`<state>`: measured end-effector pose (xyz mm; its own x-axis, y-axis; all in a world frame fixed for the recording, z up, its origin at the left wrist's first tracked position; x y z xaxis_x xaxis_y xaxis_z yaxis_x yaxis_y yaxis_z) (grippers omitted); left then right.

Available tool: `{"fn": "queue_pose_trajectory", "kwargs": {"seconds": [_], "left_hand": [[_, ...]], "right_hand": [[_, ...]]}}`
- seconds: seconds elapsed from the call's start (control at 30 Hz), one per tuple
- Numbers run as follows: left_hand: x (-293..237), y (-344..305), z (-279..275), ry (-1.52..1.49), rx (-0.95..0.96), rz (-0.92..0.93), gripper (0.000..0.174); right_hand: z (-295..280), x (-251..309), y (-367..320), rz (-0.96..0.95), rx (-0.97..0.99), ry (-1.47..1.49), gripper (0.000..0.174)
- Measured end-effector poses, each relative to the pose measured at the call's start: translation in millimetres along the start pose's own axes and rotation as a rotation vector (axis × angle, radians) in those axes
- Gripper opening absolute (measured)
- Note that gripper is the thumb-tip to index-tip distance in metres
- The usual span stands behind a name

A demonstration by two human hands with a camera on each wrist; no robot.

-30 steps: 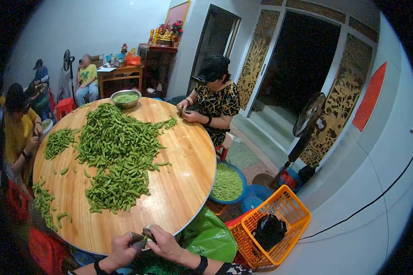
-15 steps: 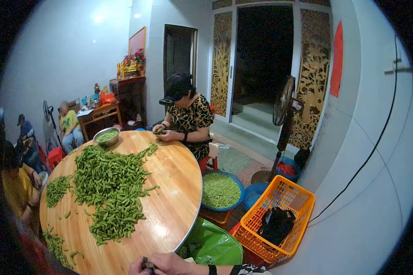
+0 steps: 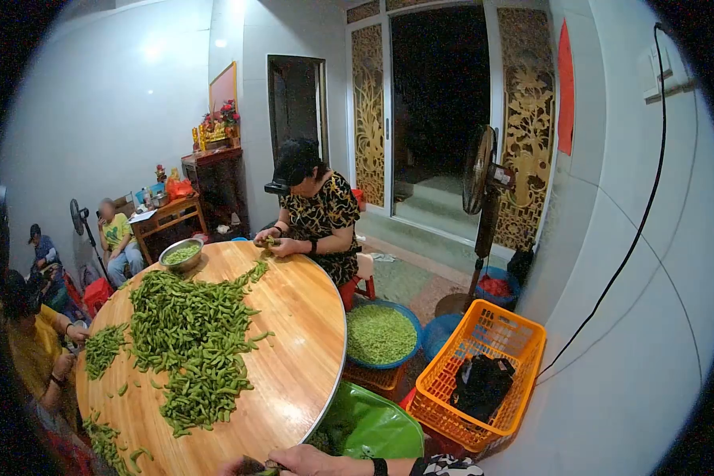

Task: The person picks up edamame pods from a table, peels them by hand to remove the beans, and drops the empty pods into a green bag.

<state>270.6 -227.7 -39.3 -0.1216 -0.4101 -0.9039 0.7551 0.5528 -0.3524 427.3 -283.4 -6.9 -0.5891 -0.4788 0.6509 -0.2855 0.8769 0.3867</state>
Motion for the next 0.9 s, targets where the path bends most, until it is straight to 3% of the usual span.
{"fn": "queue_pose_trajectory", "kwargs": {"seconds": [0.13, 0.2, 0.3, 0.4, 0.43, 0.5, 0.6, 0.67, 0.73, 0.8, 0.9], "left_hand": [[-59, -8, -77, 1.111, -0.301, 0.461, 0.026], [-97, -24, -92, 1.496, -0.734, 0.416, 0.025], [-98, -3, -141, 1.365, -0.87, 0.387, 0.03], [-80, 29, -149, 1.249, -0.711, 0.431, 0.034], [-78, 32, -142, 1.296, -0.751, 0.409, 0.03], [-76, 41, -140, 1.314, -0.71, 0.419, 0.029], [-63, 43, -133, 1.283, -0.707, 0.463, 0.024], [-64, 37, -126, 1.236, -0.65, 0.502, 0.017], [-52, 41, -134, 1.127, -0.666, 0.542, 0.01], [-40, 37, -153, 0.638, -0.655, 0.465, 0.009], [-66, 19, -135, 0.648, -0.791, 0.417, 0.01]], "right_hand": [[3, -5, 1, 0.0, 0.102, 0.072, 0.015], [4, -1, 2, 0.001, 0.188, 0.145, 0.019], [7, -2, 3, 0.056, 0.176, 0.171, 0.024], [10, -7, 9, 0.045, 0.056, 0.407, 0.027], [7, -2, 9, 0.044, 0.06, 0.408, 0.027], [7, -2, 5, 0.378, 0.027, 0.88, 0.029], [22, -21, 0, 0.526, -0.031, 1.092, 0.03], [28, -31, -3, 0.529, -0.025, 1.087, 0.031], [44, -45, -12, 0.702, 0.048, 1.163, 0.021], [36, -26, -7, 0.736, 0.013, 1.175, 0.03], [47, -30, -9, 0.822, 0.092, 1.053, 0.028]]}}
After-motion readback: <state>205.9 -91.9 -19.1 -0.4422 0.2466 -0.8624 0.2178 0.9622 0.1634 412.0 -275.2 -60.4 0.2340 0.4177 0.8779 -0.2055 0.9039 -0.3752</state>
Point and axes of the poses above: each hand's wrist, its own y-axis towards the middle knuckle, its own z-axis out of the palm, x = y × z, the point moved 5 cm from there along y, towards the middle knuckle, and after that the axes turned 1 degree about -z, right-handed, at the moved point
